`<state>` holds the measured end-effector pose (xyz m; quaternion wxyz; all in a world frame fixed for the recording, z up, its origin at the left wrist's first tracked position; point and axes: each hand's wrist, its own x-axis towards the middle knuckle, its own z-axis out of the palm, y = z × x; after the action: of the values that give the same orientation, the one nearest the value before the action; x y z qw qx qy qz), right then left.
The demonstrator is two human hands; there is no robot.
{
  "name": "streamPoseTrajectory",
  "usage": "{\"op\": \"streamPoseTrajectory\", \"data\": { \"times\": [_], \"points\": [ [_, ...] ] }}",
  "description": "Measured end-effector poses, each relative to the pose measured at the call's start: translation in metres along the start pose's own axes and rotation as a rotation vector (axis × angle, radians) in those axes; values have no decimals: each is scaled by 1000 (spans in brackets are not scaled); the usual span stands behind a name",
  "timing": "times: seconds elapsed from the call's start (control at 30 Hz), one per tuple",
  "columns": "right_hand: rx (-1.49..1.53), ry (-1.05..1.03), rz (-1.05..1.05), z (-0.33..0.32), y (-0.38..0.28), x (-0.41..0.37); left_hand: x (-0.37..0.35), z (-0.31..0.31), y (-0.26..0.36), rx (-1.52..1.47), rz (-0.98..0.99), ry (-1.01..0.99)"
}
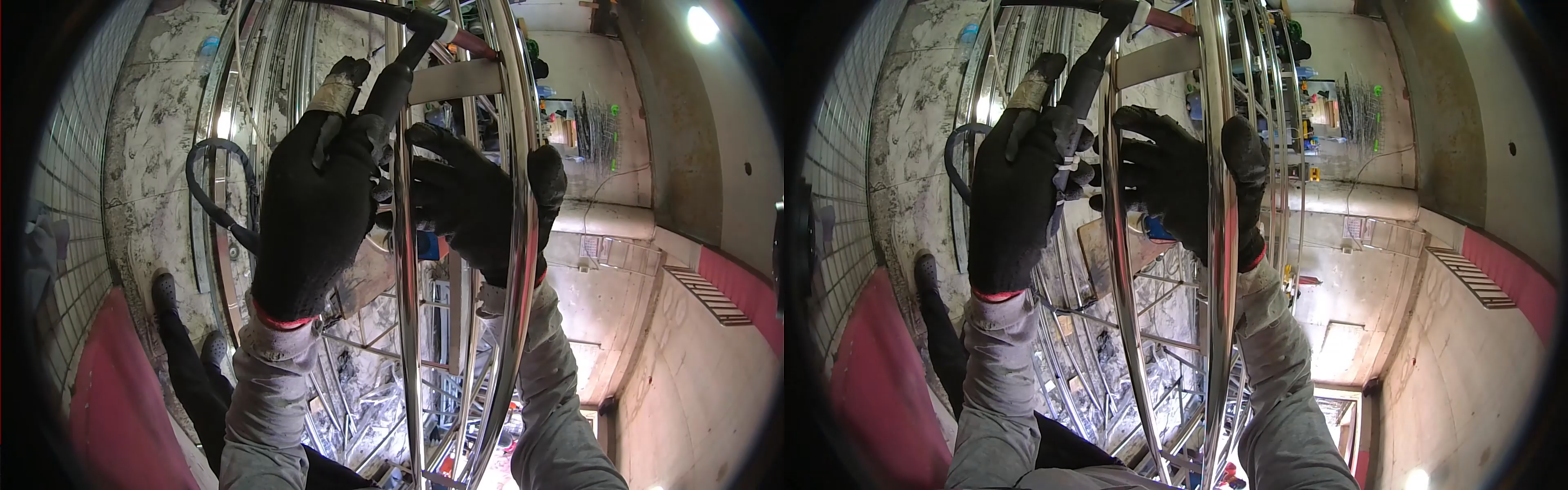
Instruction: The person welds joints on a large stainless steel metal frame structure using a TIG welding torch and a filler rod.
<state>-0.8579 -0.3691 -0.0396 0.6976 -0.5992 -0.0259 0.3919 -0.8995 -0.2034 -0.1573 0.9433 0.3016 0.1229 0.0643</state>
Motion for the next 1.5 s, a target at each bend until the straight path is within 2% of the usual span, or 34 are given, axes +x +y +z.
{"op": "streamPoseTrajectory", "data": {
  "times": [0.17, 0.2, 0.23, 0.3, 0.37, 0.57, 0.67, 0.7, 0.8, 0.9, 1.0, 1.07, 1.1, 1.2, 1.27, 1.5],
  "points": [
    [50, -55, -4, 0, -1, 1, 0, -5, 3, 121, -63, -65],
    [-325, 83, 51, 9, -3, 2, -1, -3, 3, -11, -81, -57],
    [-154, 23, 7, -1, 1, 2, -2, 0, 4, -142, -99, -49],
    [204, -116, -45, -19, 8, 4, -1, 2, 5, -117, -71, -52],
    [91, -111, -20, -22, 7, 2, 1, -3, -2, -136, -52, -73],
    [239, -140, -49, -13, 8, 5, -2, -1, 9, 5, -40, -43],
    [90, -42, -46, -5, 4, 1, -1, -4, 6, -82, -42, -74],
    [60, -50, -23, -8, 3, 2, 0, -6, 3, 44, -3, -52],
    [42, -60, -1, -10, 3, 3, 6, -6, -7, 158, 120, -8],
    [-21, -3, 16, -9, 3, 2, 4, -9, -3, 160, -32, -31],
    [-14, 9, 25, -7, 1, 3, 6, -10, -5, 288, 54, -39],
    [101, -63, 14, -11, 1, 5, -4, -2, -2, -47, -5, -5],
    [101, -65, 15, -11, 1, 4, -8, -2, -3, -48, -4, -3],
    [30, 17, 19, -2, -1, 2, -19, -8, -14, -265, 23, 218],
    [-21, 21, 33, 2, -3, 2, -26, -23, -32, -347, 53, 242],
    [-49, 23, 25, -4, 1, 2, -49, -64, -79, -320, -84, 316]
  ]
}}
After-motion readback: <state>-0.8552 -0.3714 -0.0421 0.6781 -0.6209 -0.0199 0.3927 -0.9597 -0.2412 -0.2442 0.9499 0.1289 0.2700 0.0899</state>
